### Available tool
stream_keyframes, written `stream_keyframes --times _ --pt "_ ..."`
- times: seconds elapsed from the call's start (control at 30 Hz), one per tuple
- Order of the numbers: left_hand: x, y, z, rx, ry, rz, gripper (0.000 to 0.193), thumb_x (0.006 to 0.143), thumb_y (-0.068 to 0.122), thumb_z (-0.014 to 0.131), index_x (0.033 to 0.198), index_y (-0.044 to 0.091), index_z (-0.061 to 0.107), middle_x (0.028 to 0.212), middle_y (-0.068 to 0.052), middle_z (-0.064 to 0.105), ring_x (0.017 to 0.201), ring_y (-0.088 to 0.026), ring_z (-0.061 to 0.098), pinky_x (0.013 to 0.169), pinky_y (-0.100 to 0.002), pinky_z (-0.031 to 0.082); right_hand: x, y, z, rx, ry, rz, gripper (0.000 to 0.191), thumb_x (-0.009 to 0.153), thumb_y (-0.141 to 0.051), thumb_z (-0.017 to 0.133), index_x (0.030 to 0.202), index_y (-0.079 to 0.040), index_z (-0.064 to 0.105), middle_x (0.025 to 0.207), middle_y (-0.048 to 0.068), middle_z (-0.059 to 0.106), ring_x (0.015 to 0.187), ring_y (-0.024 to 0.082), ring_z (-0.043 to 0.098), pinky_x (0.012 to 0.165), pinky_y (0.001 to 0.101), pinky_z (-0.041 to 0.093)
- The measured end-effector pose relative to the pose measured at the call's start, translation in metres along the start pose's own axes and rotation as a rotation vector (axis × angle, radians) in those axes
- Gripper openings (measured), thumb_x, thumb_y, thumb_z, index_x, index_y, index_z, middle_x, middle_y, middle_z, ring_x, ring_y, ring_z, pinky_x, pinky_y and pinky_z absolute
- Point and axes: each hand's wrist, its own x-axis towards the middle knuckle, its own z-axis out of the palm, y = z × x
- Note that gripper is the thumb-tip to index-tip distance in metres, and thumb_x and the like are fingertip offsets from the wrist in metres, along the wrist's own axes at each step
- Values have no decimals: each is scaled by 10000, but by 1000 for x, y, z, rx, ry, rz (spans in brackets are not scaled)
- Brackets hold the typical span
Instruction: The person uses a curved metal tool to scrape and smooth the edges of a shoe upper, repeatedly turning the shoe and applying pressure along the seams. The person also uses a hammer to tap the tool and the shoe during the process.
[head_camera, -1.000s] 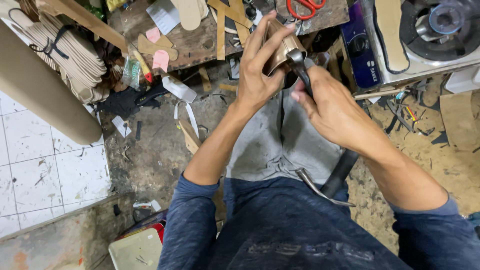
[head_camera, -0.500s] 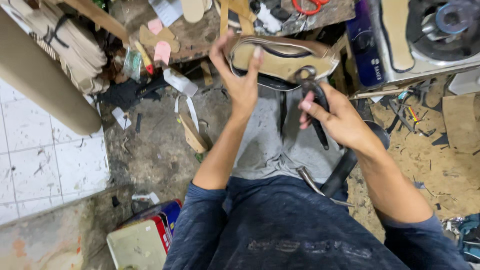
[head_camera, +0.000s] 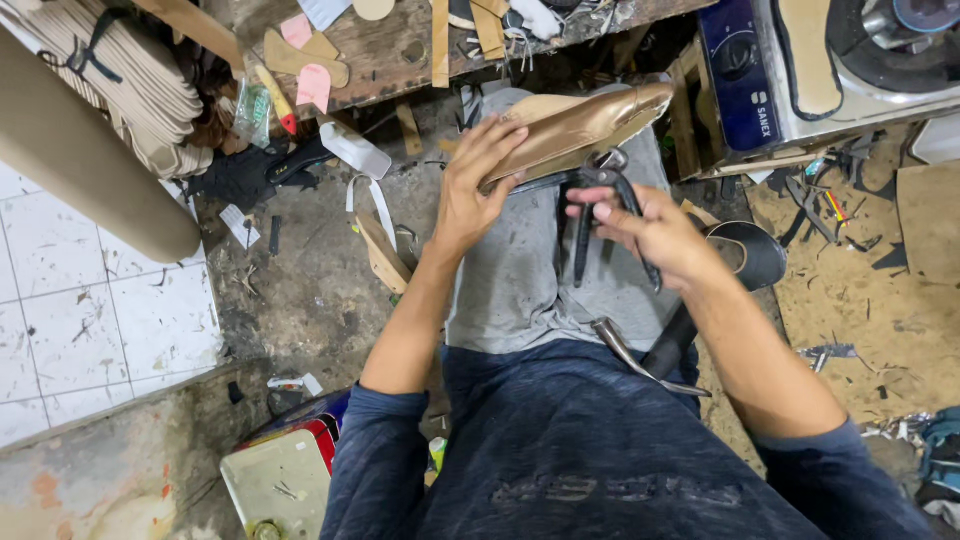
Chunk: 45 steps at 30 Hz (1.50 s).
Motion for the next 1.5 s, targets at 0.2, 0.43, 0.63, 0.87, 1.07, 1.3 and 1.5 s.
stream_keyframes --times 0.2,0.43,0.63,0.87,1.07,1.3,1.5 --pt "1 14 3 109 62 8 554 836 50 824 1355 167 668 1435 -46 644 1437 -282 530 1263 -600 245 0 -3 9 -673 309 -82 175 1019 -89 635 1159 12 606 984 192 678 831 246 677 780 413 567" --pt "3 10 -3 88 40 51 571 832 30 805 1372 139 656 1456 -62 621 1451 -317 505 1231 -515 344 3 28 4 -130 318 -245 126 982 21 647 1063 -17 558 1066 101 691 855 145 683 705 314 607" --pt "0 6 0 58 49 60 568 818 39 816 1360 116 667 1445 -76 629 1435 -315 523 1199 -453 395 24 11 -13 -149 498 -519 257 995 109 656 969 -53 459 1082 143 690 843 161 685 645 307 585" --pt "-1 8 5 82 52 71 576 804 50 825 1354 115 666 1439 -77 629 1421 -320 526 1186 -452 394 49 -14 -17 -758 639 -833 365 1024 61 830 914 -33 494 1021 115 726 899 179 674 806 320 567" --pt "1 11 6 87 61 40 580 796 51 831 1349 125 673 1435 -64 636 1423 -312 534 1184 -443 400 46 -19 -14 -558 452 -582 276 970 69 679 920 -81 453 935 70 705 820 123 657 713 279 537" --pt "1 14 4 100 64 73 595 796 28 842 1356 129 666 1444 -64 626 1422 -309 529 1171 -439 400 0 28 22 -301 205 -287 112 998 34 582 1034 -55 524 1071 102 665 911 164 686 795 306 591" --pt "3 20 7 132 68 120 605 794 40 840 1361 145 657 1456 -60 613 1425 -319 523 1146 -437 400 -10 17 42 -895 108 -440 203 942 0 597 1142 33 598 1076 224 665 1035 393 664 908 445 510"
